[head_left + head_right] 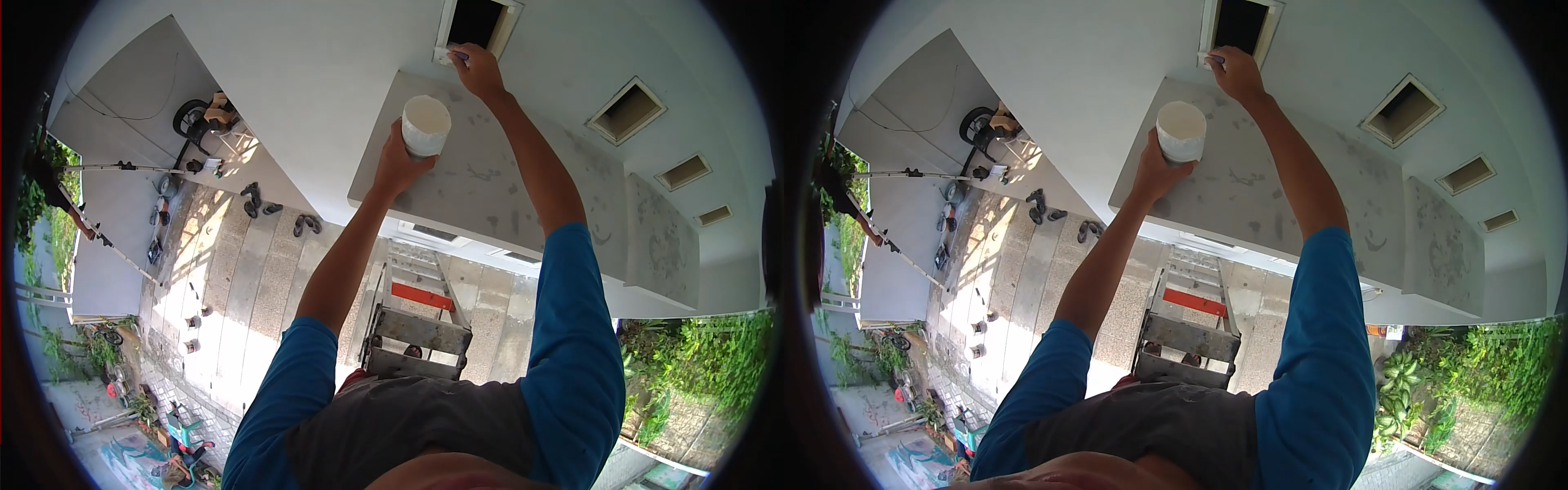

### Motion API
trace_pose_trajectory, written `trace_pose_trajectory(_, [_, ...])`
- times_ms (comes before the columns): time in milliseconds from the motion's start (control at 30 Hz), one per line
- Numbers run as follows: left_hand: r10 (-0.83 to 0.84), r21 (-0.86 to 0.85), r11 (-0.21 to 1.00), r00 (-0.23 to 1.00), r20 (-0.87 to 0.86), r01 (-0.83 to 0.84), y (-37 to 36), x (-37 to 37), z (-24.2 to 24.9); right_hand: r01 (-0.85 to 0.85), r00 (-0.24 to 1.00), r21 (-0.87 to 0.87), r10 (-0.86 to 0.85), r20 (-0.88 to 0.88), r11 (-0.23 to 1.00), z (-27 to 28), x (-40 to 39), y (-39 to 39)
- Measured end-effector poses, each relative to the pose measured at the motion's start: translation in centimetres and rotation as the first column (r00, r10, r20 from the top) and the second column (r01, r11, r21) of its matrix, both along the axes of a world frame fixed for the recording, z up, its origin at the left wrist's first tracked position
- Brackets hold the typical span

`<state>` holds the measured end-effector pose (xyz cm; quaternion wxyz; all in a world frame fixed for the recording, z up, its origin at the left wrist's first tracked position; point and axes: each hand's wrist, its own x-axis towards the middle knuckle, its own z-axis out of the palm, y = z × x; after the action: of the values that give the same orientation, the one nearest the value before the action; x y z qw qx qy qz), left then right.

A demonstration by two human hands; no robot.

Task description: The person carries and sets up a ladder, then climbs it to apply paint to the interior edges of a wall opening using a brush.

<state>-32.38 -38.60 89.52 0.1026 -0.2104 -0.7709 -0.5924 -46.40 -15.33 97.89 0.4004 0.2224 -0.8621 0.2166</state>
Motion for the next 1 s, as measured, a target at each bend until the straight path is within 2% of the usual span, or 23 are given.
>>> trace_pose_trajectory(67, [-0.003, 0.004, 1.0, 1.0, 0.001, 0.003, 0.0, -0.2, -0.2, 0.01, 1.0, -0.021, -0.01, 0.008, 1.0, 2.8, -0.4, 0.2])
trace_pose_trajectory(133, [-0.005, 0.006, 1.0, 1.0, 0.004, 0.005, 0.0, -0.3, -0.5, -0.022, 0.955, -0.083, -0.004, -0.297, 0.996, 5.8, -0.4, 0.1])
trace_pose_trajectory(167, [0.006, -0.002, 1.0, 1.0, -0.001, -0.006, 0.0, -0.4, -0.6, -0.022, 0.956, -0.084, -0.004, -0.295, 0.996, 6.8, -0.2, 0.0])
trace_pose_trajectory(233, [0.015, -0.011, 1.0, 1.0, -0.004, -0.015, 0.0, -0.3, -0.5, -0.026, 0.914, -0.14, -0.033, -0.404, 0.99, 7.8, 0.0, -0.1])
trace_pose_trajectory(267, [0.014, -0.007, 1.0, 1.0, -0.008, -0.014, 0.0, -0.2, -0.4, -0.134, 0.917, -0.153, 0.064, -0.394, 0.979, 7.9, 0.2, -0.6])
trace_pose_trajectory(300, [0.012, -0.004, 1.0, 1.0, -0.012, -0.012, 0.0, -0.2, -0.3, -0.132, 0.917, -0.153, 0.062, -0.395, 0.979, 7.3, 0.1, -0.4])
trace_pose_trajectory(367, [0.006, -0.006, 1.0, 1.0, -0.002, -0.006, 0.0, -0.2, -0.4, -0.004, 0.911, 0.021, 0.012, -0.411, 1.0, 4.7, -0.5, -0.1])
trace_pose_trajectory(433, [0.003, -0.006, 1.0, 1.0, 0.006, -0.003, 0.0, -0.2, -0.5, -0.013, 0.916, 0.047, 0.03, -0.4, 0.999, 2.2, -0.4, 0.0])
trace_pose_trajectory(500, [0.006, -0.008, 1.0, 1.0, 0.011, -0.006, 0.0, -0.2, -0.4, -0.022, 0.972, 0.035, 0.03, -0.234, 0.999, 0.3, 0.5, 0.0])
trace_pose_trajectory(533, [0.006, -0.007, 1.0, 1.0, 0.008, -0.006, 0.0, -0.3, -0.3, -0.022, 0.971, 0.036, 0.029, -0.237, 0.999, -0.3, 0.9, 0.0])
trace_pose_trajectory(600, [0.003, -0.004, 1.0, 1.0, 0.015, -0.003, 0.0, -0.1, -0.2, -0.042, 0.997, 0.039, 0.045, -0.06, 0.998, -1.5, 1.3, 0.1])
trace_pose_trajectory(633, [0.001, -0.003, 1.0, 1.0, 0.014, -0.001, 0.0, 0.0, -0.1, -0.04, 0.997, 0.04, 0.043, -0.06, 0.998, -1.9, 1.3, 0.3])
trace_pose_trajectory(700, [-0.011, 0.009, 1.0, 0.999, 0.03, 0.011, 0.0, 0.0, 0.0, -0.025, 0.993, 0.121, 0.01, 0.119, 0.992, -1.9, 1.1, 0.6])
trace_pose_trajectory(733, [-0.01, 0.01, 1.0, 1.0, 0.028, 0.01, 0.0, 0.0, 0.1, -0.026, 0.993, 0.122, 0.012, 0.118, 0.992, -1.4, 0.9, 0.7])
trace_pose_trajectory(800, [-0.014, 0.014, 1.0, 1.0, 0.011, 0.014, -0.1, 0.0, 0.0, -0.026, 1.0, 0.057, 0.025, 0.015, 0.998, 0.3, 0.4, 1.0])
trace_pose_trajectory(833, [-0.014, 0.015, 1.0, 1.0, 0.013, 0.014, -0.1, 0.0, -0.1, -0.026, 1.0, 0.057, 0.025, 0.017, 0.998, 1.5, 0.2, 1.0])
trace_pose_trajectory(900, [-0.008, 0.018, 1.0, 1.0, 0.015, 0.007, -0.1, -0.2, -0.4, 0.019, 0.961, -0.053, -0.033, -0.275, 0.998, 3.7, -0.2, 1.2])
trace_pose_trajectory(933, [-0.01, 0.018, 1.0, 1.0, 0.019, 0.01, -0.1, -0.2, -0.6, 0.029, 0.922, -0.045, -0.044, -0.384, 0.999, 4.3, -0.1, 1.1])
trace_pose_trajectory(1000, [0.006, 0.005, 1.0, 1.0, -0.002, -0.006, 0.0, -0.3, -0.6, 0.015, 0.923, -0.053, -0.034, -0.383, 0.998, 3.7, 0.3, 0.5])
